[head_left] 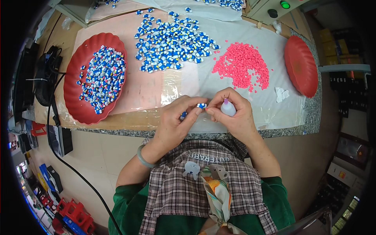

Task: Gluing small blue decorative eyes or pieces onto pink plastic toy components.

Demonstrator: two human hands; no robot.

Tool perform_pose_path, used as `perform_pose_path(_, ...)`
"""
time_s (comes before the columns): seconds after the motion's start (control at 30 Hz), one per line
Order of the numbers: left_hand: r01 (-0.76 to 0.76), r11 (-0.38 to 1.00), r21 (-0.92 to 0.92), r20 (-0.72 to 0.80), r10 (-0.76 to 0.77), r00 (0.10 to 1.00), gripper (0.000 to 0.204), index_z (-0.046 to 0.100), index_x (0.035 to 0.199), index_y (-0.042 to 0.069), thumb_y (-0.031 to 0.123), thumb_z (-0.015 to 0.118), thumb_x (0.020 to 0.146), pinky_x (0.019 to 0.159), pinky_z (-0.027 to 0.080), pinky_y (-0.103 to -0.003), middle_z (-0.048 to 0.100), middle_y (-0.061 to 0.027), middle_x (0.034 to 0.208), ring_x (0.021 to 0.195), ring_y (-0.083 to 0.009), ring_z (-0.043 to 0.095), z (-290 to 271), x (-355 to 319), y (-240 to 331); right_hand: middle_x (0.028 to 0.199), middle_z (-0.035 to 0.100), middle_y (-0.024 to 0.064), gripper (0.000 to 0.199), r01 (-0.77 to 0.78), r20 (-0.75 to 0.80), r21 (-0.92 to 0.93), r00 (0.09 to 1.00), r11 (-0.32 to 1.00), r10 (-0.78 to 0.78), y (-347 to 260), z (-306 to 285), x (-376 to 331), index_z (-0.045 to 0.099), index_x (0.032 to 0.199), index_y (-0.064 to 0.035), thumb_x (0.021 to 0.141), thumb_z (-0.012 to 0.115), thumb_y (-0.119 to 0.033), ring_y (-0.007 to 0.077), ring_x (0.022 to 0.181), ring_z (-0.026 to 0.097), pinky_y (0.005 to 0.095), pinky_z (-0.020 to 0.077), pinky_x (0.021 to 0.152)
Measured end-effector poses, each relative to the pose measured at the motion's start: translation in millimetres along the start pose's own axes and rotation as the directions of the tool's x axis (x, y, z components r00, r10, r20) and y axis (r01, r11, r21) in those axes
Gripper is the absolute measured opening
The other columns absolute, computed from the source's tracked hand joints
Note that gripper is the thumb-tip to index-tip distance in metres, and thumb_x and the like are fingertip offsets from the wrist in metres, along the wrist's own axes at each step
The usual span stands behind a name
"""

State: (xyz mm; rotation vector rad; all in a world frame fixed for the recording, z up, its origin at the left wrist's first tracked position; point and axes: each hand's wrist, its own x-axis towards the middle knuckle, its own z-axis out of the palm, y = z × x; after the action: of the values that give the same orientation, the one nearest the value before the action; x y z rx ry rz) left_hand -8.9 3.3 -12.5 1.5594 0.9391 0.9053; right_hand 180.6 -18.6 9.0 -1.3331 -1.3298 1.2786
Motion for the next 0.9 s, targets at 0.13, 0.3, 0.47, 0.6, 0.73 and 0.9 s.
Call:
perform_pose_path(0.13,-0.003,0.998,0.062,0.029,0.002,1.000,0.022,0.067,0.111,0.001,0.001,0.061,0.090,0.063,0.042,-0.024,0.064,-0.0063,0.088,0.071,-0.0112,0.052,4,1,3,0.081,0.062,0.0027,0.016,-0.008,-0.025,-0.048,1.000,0.999,0.007,3,-5,-3,0.057,0.093,-0.0023,0.084,0.070,0.004,0.0080,0.067,0.059,0.0230,0.0495,0.059)
perform_pose_path(0.3,-0.070,0.988,0.139,0.057,0.062,0.996,0.023,0.066,0.110,0.001,0.000,0.064,0.087,0.063,0.050,-0.031,0.065,-0.0134,0.090,0.072,-0.0235,0.063,6,3,5,0.079,0.062,0.0020,0.017,-0.019,-0.020,-0.062,1.000,0.998,0.018,6,-7,-4,0.057,0.093,-0.0023,0.083,0.070,0.003,0.0073,0.066,0.058,0.0226,0.0487,0.059)
perform_pose_path(0.47,-0.165,0.973,0.163,0.022,0.163,0.986,0.022,0.066,0.109,0.001,-0.002,0.064,0.087,0.066,0.050,-0.032,0.065,-0.0131,0.091,0.076,-0.0242,0.064,12,2,-4,0.080,0.062,0.0018,0.017,-0.029,-0.018,-0.090,0.999,0.996,0.027,11,-6,-2,0.057,0.093,-0.0024,0.083,0.071,0.002,0.0070,0.066,0.058,0.0224,0.0483,0.059)
perform_pose_path(0.6,-0.219,0.952,0.215,0.000,0.224,0.974,0.023,0.067,0.109,0.002,-0.004,0.064,0.086,0.067,0.050,-0.032,0.065,-0.0120,0.090,0.075,-0.0229,0.063,14,2,-5,0.080,0.063,0.0030,0.020,0.125,-0.031,-0.283,0.990,0.951,-0.140,13,-3,-1,0.058,0.094,-0.0020,0.081,0.073,0.001,0.0082,0.073,0.059,0.0234,0.0497,0.067)
perform_pose_path(0.73,-0.204,0.956,0.210,-0.005,0.210,0.978,0.023,0.067,0.109,0.002,-0.002,0.064,0.087,0.065,0.049,-0.031,0.065,-0.0113,0.088,0.073,-0.0220,0.062,13,1,-4,0.081,0.063,0.0042,0.025,0.150,-0.024,-0.297,0.986,0.943,-0.164,13,-2,1,0.058,0.097,-0.0017,0.079,0.075,-0.001,0.0087,0.077,0.060,0.0237,0.0496,0.071)
perform_pose_path(0.9,-0.058,0.998,0.013,0.046,0.058,0.997,0.018,0.066,0.109,0.002,0.005,0.059,0.093,0.062,0.045,-0.026,0.064,-0.0065,0.088,0.071,-0.0139,0.057,8,2,-9,0.084,0.063,0.0024,0.033,0.021,-0.084,-0.187,0.996,0.982,-0.038,13,-3,0,0.058,0.102,-0.0026,0.077,0.078,-0.003,0.0078,0.078,0.058,0.0230,0.0475,0.069)
